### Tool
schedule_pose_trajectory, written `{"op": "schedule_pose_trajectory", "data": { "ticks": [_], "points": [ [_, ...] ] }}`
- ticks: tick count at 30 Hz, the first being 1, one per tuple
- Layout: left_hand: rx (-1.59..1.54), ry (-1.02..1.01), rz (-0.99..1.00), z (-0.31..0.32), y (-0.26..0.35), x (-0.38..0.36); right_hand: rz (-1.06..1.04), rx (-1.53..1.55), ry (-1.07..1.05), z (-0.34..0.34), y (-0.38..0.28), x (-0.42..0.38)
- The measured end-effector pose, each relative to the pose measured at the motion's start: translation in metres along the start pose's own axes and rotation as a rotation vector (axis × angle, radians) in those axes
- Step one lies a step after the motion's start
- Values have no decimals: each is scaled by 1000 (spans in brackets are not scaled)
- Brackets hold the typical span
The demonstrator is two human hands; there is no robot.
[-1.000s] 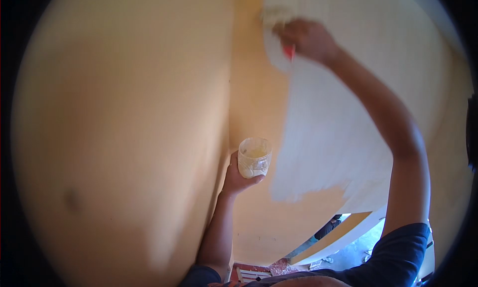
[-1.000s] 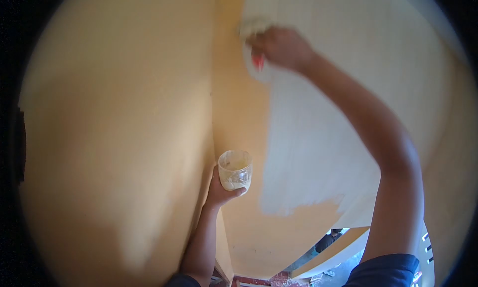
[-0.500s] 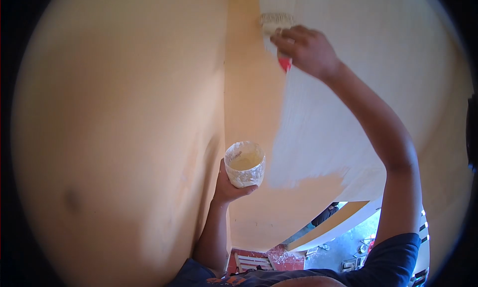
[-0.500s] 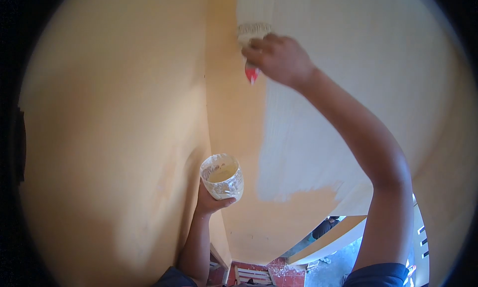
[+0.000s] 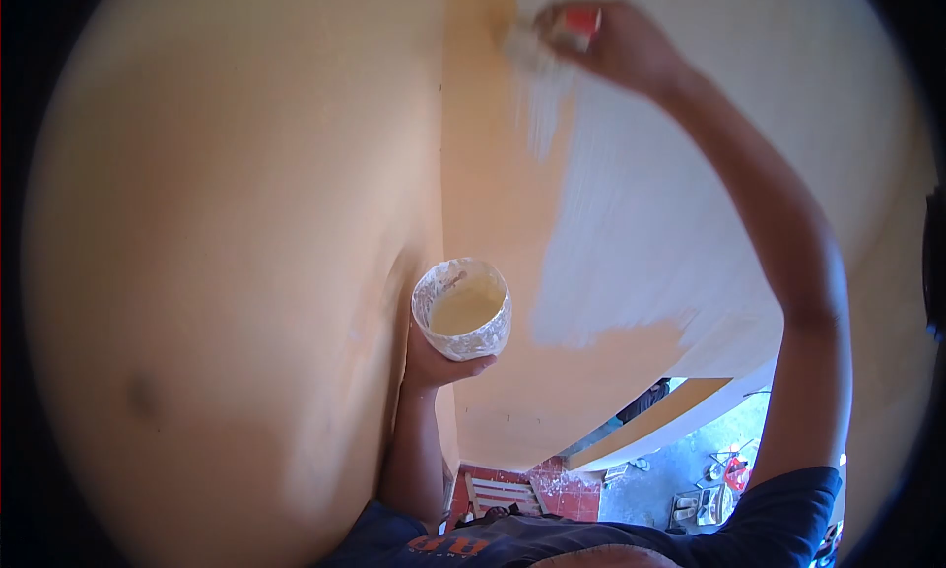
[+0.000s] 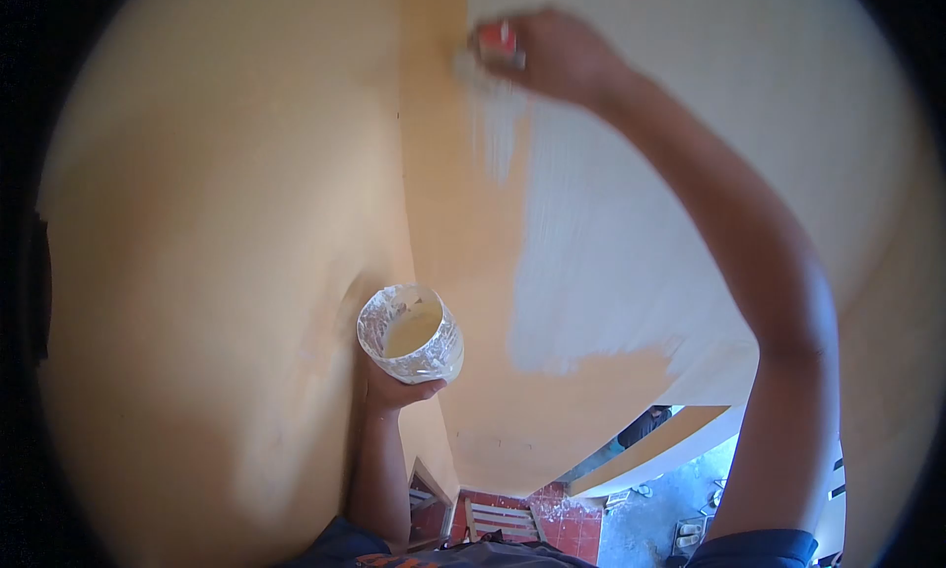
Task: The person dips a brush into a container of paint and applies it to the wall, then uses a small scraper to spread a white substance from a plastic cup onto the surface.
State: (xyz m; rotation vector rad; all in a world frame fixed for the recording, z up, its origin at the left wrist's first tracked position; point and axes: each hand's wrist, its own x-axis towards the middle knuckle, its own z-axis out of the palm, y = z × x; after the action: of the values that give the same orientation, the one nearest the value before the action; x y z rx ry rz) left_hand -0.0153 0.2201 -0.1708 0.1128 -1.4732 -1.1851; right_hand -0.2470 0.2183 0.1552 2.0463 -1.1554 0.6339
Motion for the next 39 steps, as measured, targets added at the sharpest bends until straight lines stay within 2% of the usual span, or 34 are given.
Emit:
{"op": "schedule_pose_trajectory", "data": {
  "ticks": [1, 3, 5, 8, 9, 13, 15, 18, 20, 21, 22, 23, 25, 26, 28, 29, 30, 31, 33, 35, 37, 38, 39],
  "points": [
    [0, 2, -12, 1, 0, 0, -34, -136, 102, -6, 18, 17],
    [27, 18, -46, 0, 2, 0, -87, -250, 157, -45, -17, 29],
    [26, 9, -49, -1, 5, 1, -258, -441, 216, -47, -24, 24],
    [17, -6, -35, 1, 4, 4, -295, -446, 84, 19, -7, -22],
    [16, 0, -31, 2, 5, 4, -464, -510, 110, 39, -13, -45],
    [-41, -54, -72, 5, 16, 6, -362, -164, -204, 75, -57, -109],
    [-51, -35, 8, 4, 5, 3, -197, 43, -331, 67, -71, -110],
    [-56, -3, 12, 3, 1, 1, -91, 160, -248, 62, -44, -85],
    [-29, 8, -16, 2, 0, 1, 92, 25, -282, 34, -24, -46],
    [-22, 8, -20, 1, -2, 2, 83, -4, -188, 24, -10, -27],
    [-20, 22, -43, 0, -4, 1, 86, -159, -160, 13, 5, -10],
    [-18, 39, -70, -1, -4, -2, -74, -95, 64, 3, 12, 4],
    [6, 36, -77, -1, -2, -3, -142, -281, 167, -25, -10, 12],
    [25, 26, -66, -1, -1, -1, -140, -275, 162, -22, -18, 4],
    [6, 27, -56, 2, 2, 1, -212, -509, 177, -13, -30, -8],
    [-14, 22, -41, 3, 4, 2, -325, -408, 199, 18, -4, -24],
    [-15, 25, -43, 3, 6, 3, -305, -421, 121, 45, -8, -47],
    [9, 5, 1, 4, 8, 5, -458, -483, 105, 65, -12, -70],
    [26, -19, 39, 5, 10, 7, -390, -322, -91, 85, -38, -114],
    [-9, -47, -23, 3, 10, 4, -336, -140, -232, 98, -60, -143],
    [1, -46, 3, 4, 11, 3, -160, 42, -408, 100, -73, -152],
    [10, -39, 36, 5, 11, 6, -166, 37, -402, 100, -68, -146],
    [12, -41, 43, 4, 10, 7, -156, 37, -306, 99, -58, -137]
  ]
}}
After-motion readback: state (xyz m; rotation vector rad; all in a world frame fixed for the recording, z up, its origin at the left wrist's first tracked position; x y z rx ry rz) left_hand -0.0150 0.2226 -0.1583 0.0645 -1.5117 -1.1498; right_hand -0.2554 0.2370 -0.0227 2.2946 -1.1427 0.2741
